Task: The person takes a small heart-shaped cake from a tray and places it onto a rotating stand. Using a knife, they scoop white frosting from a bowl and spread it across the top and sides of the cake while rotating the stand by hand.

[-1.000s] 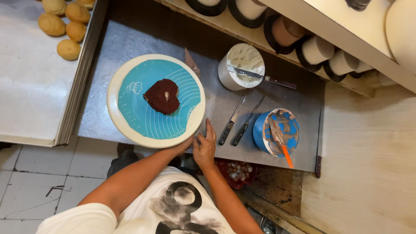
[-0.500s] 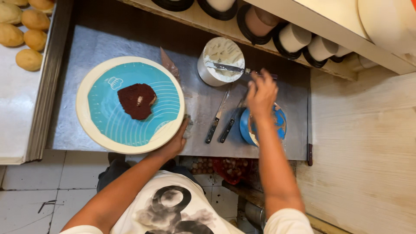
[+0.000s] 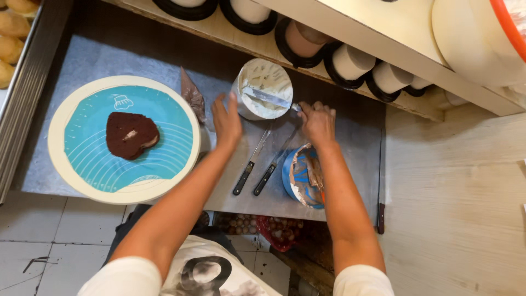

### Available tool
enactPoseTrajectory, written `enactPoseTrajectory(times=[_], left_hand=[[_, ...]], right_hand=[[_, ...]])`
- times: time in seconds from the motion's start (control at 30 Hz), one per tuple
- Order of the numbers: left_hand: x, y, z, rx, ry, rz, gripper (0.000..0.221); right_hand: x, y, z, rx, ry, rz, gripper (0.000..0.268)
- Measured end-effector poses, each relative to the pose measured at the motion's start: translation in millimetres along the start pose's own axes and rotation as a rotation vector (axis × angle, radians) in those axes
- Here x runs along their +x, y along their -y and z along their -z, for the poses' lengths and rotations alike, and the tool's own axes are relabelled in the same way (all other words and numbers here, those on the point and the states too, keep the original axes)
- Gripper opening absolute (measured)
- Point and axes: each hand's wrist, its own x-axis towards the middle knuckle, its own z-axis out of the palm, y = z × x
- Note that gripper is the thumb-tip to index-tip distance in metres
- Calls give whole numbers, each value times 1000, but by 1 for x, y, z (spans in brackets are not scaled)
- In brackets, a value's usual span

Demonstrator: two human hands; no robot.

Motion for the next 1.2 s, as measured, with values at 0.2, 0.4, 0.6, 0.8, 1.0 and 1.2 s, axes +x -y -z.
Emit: enactPoseTrajectory(times=[0.2,0.4,0.6,0.8,1.0,1.2], left_hand=[[94,-45,-6,-160,399,403,110],[87,-80,12,-21,700,531,122],[66,-53,18,15,644,375,99],[-11,-92,69,318,500,-59,126],[-79,-150,167,418,383,-281,131],[-104,-136,232,251,26,-593,126]], right_hand=[[-40,10,-3,113,-110,-44,32],[-45,2,-9,126,-168,16,32],[-60,-4,43,33,-119,104,31],[-111,-5,187,-193,-19,165,14],[-135,29,217,-56,-150,214,42],[-141,135,198,766,105,59,38]])
